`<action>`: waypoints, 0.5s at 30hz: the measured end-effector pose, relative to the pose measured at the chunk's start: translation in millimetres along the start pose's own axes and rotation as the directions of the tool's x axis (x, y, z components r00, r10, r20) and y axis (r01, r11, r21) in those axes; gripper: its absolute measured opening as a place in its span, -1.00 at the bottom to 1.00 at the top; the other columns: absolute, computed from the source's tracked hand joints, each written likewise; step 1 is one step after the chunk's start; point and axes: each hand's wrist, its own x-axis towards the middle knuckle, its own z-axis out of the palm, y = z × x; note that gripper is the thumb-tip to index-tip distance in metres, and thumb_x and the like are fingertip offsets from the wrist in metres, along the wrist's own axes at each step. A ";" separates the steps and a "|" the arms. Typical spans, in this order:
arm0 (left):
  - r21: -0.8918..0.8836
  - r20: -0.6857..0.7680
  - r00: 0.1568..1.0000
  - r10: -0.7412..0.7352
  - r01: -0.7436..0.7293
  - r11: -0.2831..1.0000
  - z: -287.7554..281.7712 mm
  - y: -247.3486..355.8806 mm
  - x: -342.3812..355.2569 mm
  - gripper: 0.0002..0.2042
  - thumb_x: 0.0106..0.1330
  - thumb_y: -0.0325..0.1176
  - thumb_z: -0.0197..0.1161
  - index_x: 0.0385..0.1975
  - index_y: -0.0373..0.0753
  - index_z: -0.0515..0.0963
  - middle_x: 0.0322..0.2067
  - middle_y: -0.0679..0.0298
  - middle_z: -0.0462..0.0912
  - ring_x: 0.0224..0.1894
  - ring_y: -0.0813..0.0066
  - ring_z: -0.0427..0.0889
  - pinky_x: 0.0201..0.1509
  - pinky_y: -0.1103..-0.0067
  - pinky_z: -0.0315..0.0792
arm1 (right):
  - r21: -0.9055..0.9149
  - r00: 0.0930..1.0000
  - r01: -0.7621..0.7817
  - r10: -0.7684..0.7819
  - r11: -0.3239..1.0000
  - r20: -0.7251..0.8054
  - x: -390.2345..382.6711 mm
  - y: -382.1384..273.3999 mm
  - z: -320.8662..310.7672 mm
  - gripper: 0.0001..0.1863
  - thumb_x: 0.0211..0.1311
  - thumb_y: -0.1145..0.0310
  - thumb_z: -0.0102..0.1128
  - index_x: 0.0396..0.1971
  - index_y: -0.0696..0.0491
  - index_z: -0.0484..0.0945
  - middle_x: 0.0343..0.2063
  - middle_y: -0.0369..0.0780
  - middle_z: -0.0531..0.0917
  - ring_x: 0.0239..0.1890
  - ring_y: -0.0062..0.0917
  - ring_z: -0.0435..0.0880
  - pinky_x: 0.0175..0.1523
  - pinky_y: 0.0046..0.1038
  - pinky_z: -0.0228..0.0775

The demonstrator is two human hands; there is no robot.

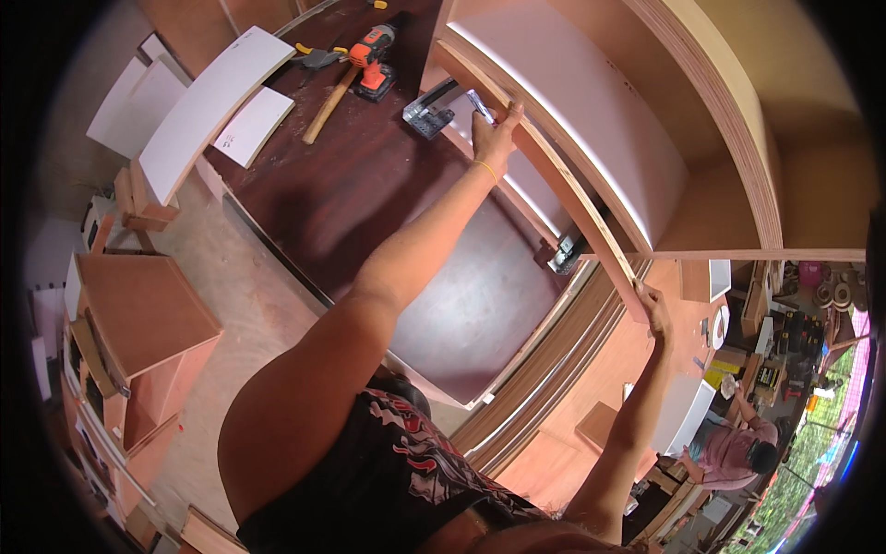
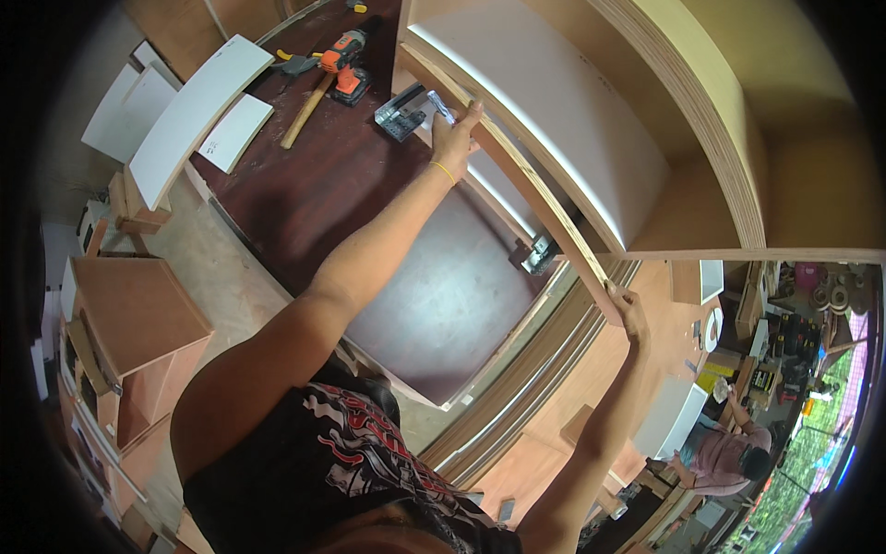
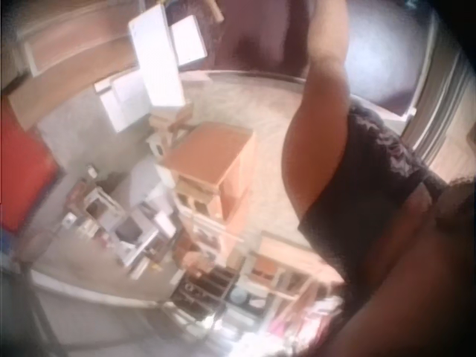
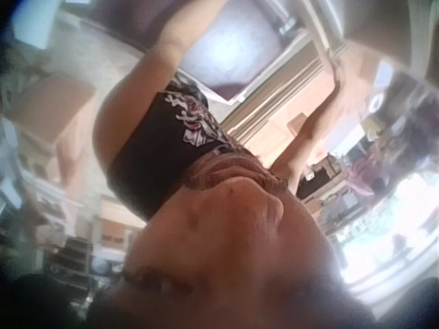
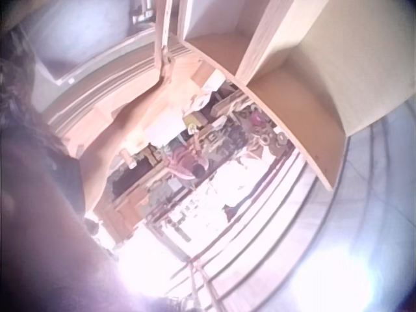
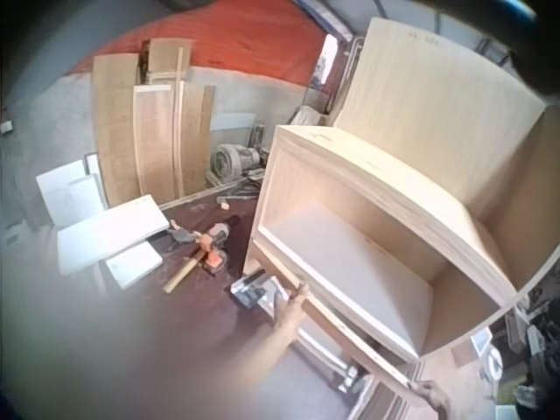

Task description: The person uses a table saw to cut long white wooden strips. They adjust the fence, feed the wood through the saw, and then carry the cut pieces to a nearby cabinet to fit them into slots.

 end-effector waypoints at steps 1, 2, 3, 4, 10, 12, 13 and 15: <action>0.001 -0.005 1.000 -0.002 0.002 1.000 1.4 -0.4 2.2 -0.33 0.13 0.07 0.55 -0.10 -0.19 0.21 -0.14 0.25 0.32 -0.07 0.37 0.40 -0.05 0.21 0.54 | -0.050 1.000 0.000 0.000 0.999 -0.001 1.5 -1.4 -6.8 -0.43 0.32 -0.17 0.24 -0.26 0.14 0.68 -0.39 -0.32 0.65 -0.34 -0.67 0.49 -0.18 -0.53 0.32; 0.006 -0.007 1.000 -0.005 0.005 1.000 2.6 -1.0 3.3 -0.33 0.14 0.06 0.54 -0.09 -0.19 0.21 -0.14 0.25 0.32 -0.07 0.37 0.40 -0.04 0.21 0.54 | -0.128 1.000 -0.005 0.005 0.992 0.000 2.8 -1.2 -12.3 -0.42 0.33 -0.20 0.19 -0.19 0.11 0.66 -0.39 -0.35 0.61 -0.30 -0.67 0.47 -0.11 -0.55 0.29; -0.008 0.002 1.000 -0.005 0.005 1.000 4.7 -2.2 3.9 -0.33 0.15 0.06 0.54 -0.09 -0.20 0.20 -0.13 0.24 0.31 -0.06 0.36 0.39 -0.03 0.21 0.55 | -0.165 1.000 0.020 -0.022 0.986 -0.011 3.2 0.3 -15.9 -0.43 0.30 -0.20 0.21 -0.21 0.11 0.66 -0.42 -0.36 0.58 -0.32 -0.67 0.44 -0.15 -0.54 0.28; -0.018 0.005 1.000 -0.002 0.002 1.000 5.2 -0.3 4.0 -0.33 0.15 0.06 0.53 -0.08 -0.21 0.20 -0.12 0.23 0.30 -0.05 0.36 0.39 -0.03 0.22 0.55 | -0.201 0.999 0.047 -0.050 0.978 -0.013 4.3 -5.6 -15.9 -0.43 0.28 -0.20 0.23 -0.24 0.11 0.65 -0.45 -0.37 0.54 -0.34 -0.67 0.42 -0.18 -0.53 0.27; 0.029 0.003 0.999 0.042 -0.042 0.999 3.1 -7.3 11.8 -0.33 0.16 0.10 0.51 -0.10 -0.22 0.20 -0.17 0.24 0.31 -0.12 0.40 0.37 -0.15 0.34 0.54 | -0.417 0.988 0.064 -0.116 0.907 -0.101 -6.2 -17.3 4.3 -0.41 0.20 -0.18 0.33 -0.30 0.17 0.65 -0.51 -0.32 0.45 -0.43 -0.56 0.39 -0.30 -0.40 0.26; 0.054 -0.010 0.999 0.042 -0.042 0.998 3.1 -7.5 12.1 -0.33 0.16 0.10 0.52 -0.11 -0.21 0.21 -0.20 0.26 0.31 -0.16 0.43 0.37 -0.20 0.39 0.52 | -0.532 0.979 0.000 -0.109 0.847 -0.174 -7.3 -27.0 14.7 -0.36 0.18 -0.19 0.35 -0.28 0.22 0.65 -0.49 -0.20 0.44 -0.41 -0.43 0.43 -0.28 -0.31 0.28; 0.064 -0.016 0.999 0.041 -0.040 0.997 4.1 -7.8 11.5 -0.33 0.15 0.10 0.52 -0.12 -0.21 0.21 -0.21 0.27 0.32 -0.18 0.44 0.37 -0.22 0.42 0.51 | -0.544 0.971 0.009 -0.138 0.839 -0.197 -6.8 -24.9 16.3 -0.36 0.18 -0.20 0.35 -0.27 0.22 0.66 -0.49 -0.18 0.43 -0.40 -0.41 0.43 -0.27 -0.30 0.27; 0.085 -0.037 0.998 0.052 -0.049 0.995 7.2 -8.4 10.4 -0.36 0.17 0.09 0.51 -0.14 -0.21 0.22 -0.23 0.27 0.32 -0.21 0.45 0.38 -0.23 0.44 0.51 | -0.571 0.951 0.028 -0.197 0.820 -0.237 -4.6 -17.3 19.1 -0.35 0.18 -0.21 0.35 -0.27 0.21 0.66 -0.49 -0.15 0.42 -0.39 -0.38 0.42 -0.25 -0.27 0.27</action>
